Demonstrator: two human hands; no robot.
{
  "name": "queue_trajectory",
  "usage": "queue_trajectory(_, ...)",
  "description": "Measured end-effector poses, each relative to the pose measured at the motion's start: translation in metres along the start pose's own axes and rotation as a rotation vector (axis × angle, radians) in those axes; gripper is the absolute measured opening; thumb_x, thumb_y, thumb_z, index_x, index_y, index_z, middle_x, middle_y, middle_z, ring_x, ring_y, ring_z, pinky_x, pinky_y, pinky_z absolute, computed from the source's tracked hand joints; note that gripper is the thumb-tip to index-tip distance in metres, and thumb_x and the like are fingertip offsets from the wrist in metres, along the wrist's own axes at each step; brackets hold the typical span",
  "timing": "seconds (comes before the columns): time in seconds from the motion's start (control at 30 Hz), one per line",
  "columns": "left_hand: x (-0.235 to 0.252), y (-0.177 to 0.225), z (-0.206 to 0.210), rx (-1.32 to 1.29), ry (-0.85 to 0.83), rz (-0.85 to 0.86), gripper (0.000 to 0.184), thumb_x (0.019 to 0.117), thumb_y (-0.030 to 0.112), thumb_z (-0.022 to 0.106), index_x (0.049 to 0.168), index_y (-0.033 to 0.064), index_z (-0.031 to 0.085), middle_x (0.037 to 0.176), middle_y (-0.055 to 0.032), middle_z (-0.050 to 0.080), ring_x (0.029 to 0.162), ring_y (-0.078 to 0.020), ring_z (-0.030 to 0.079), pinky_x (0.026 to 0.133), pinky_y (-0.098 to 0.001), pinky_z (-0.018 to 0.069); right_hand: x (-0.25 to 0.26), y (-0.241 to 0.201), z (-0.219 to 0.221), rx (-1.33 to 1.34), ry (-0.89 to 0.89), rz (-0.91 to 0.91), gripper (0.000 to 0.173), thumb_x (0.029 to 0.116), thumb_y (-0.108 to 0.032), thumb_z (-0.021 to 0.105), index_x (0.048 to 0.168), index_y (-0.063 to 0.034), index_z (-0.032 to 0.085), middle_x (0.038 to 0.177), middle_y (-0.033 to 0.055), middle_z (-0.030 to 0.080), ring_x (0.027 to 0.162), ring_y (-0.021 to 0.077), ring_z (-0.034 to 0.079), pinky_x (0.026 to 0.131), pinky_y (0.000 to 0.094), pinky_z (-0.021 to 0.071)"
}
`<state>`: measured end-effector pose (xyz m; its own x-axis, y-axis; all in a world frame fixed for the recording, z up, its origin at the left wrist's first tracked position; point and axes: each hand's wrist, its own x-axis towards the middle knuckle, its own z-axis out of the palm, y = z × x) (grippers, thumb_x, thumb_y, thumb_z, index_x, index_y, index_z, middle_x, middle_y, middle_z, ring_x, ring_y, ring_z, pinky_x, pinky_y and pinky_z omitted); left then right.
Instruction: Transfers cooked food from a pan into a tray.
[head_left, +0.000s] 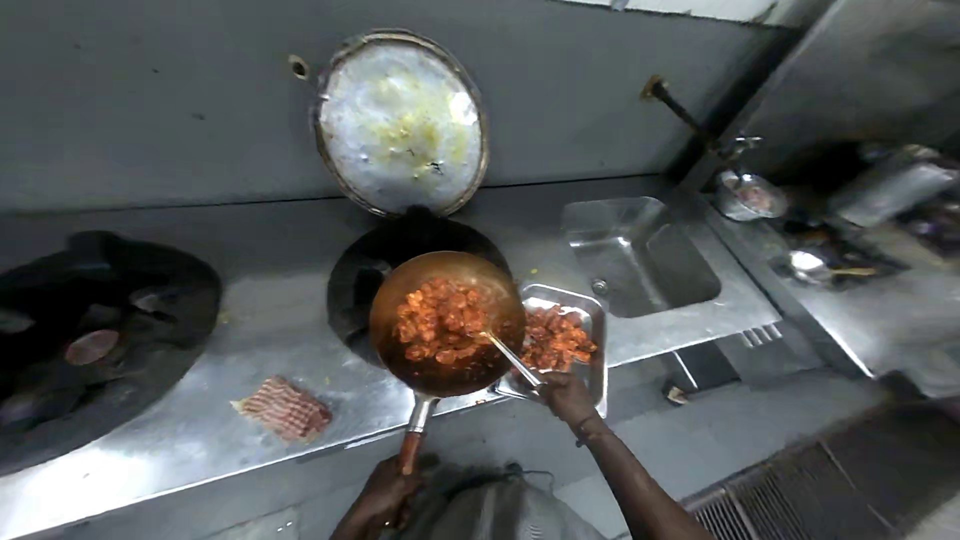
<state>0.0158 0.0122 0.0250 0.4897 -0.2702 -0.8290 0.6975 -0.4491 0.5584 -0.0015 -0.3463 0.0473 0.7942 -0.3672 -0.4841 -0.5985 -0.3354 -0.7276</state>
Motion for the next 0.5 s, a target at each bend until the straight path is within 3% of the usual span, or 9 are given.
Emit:
queue_trajectory(0.27,-0.001,-0.001,0.003,-0.015,0.03,0.008,0.023,0.0914,0.006,0.071,0.107,0.0018,0.054,0.064,-0.0046,0.055,0.045,-0.014,0.054,0.042,-0.0284,0.0498,-0.054,0.014,-0.065,0.096,0.109,0.114,0.021,0.1008,-0.015,0.065,0.118,-0.0061,0.072,0.074,0.0054,0.065,0.051,0.009,0.052,0.047,0.0255,0.0438)
queue_trajectory(0.37,-0.003,0.0,0.003,-0.016,0.038,0.007,0.022,0.0915,0.006,0.071,0.105,0.0021,0.054,0.062,-0.0045,0.054,0.044,-0.014,0.053,0.041,-0.0288,0.0495,-0.076,0.034,-0.099,-0.15,0.24,0.116,0.022,0.1008,-0.017,0.066,0.119,-0.0074,0.074,0.082,0.0089,0.071,0.06,0.0184,0.061,0.058,0.0383,0.0525)
queue_trajectory(0.43,-0.005,0.002,0.005,-0.024,0.037,0.004,0.02,0.0925,0.006,0.07,0.104,0.0026,0.054,0.062,-0.0039,0.053,0.043,-0.0132,0.052,0.041,-0.0279,0.0492,-0.087,0.046,-0.12,-0.412,0.31,0.126,0.021,0.1004,-0.021,0.066,0.116,-0.0098,0.076,0.09,0.0126,0.074,0.077,0.0293,0.07,0.073,0.0528,0.0564)
queue_trajectory(0.5,-0.005,0.001,0.005,-0.03,0.04,0.008,0.018,0.0924,0.005,0.069,0.103,0.0031,0.054,0.062,-0.0034,0.053,0.044,-0.0126,0.052,0.042,-0.0274,0.0489,-0.092,0.055,-0.132,-0.679,0.337,0.171,0.022,0.1016,-0.027,0.063,0.114,-0.0159,0.077,0.098,0.013,0.076,0.091,0.0344,0.073,0.081,0.0593,0.0553)
